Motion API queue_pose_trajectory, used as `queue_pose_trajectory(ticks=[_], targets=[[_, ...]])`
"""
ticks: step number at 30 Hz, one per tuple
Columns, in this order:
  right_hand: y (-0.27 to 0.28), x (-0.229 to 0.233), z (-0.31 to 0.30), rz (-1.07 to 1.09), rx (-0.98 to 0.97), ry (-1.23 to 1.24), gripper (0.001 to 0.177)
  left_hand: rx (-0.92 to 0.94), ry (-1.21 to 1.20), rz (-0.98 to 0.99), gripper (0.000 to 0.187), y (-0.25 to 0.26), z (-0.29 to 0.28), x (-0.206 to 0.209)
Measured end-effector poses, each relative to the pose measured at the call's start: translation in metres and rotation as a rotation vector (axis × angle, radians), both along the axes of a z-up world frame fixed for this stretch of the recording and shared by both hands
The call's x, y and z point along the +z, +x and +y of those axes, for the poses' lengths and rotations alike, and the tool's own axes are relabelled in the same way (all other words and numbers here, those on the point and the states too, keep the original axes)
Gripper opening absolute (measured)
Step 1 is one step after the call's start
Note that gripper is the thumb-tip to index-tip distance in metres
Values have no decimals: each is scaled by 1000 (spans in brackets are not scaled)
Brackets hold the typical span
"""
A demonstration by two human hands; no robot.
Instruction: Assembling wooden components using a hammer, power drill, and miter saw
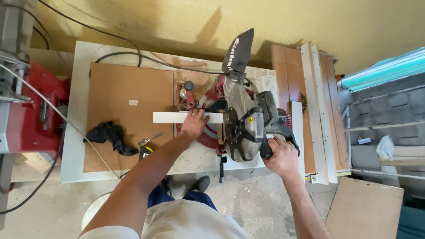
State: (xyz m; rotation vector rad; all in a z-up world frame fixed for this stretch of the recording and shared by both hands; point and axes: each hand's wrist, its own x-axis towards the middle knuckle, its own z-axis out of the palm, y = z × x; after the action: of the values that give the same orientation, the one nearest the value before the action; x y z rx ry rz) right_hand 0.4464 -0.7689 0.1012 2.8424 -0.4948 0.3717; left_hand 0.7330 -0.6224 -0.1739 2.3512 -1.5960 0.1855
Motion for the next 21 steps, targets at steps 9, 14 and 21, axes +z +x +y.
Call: queue_pose_trajectory(ticks=[9, 14, 21], targets=[[-1, -5, 7, -33, 6, -27, 35, -6, -26, -19, 34, -1, 2, 5], [-4, -12, 5, -38, 6, -16, 35, -2, -6, -21, 33, -2, 3, 8], [-2, -9, 10, -46, 3, -25, 34, -11, 2, -13, 32, -2, 4, 10]])
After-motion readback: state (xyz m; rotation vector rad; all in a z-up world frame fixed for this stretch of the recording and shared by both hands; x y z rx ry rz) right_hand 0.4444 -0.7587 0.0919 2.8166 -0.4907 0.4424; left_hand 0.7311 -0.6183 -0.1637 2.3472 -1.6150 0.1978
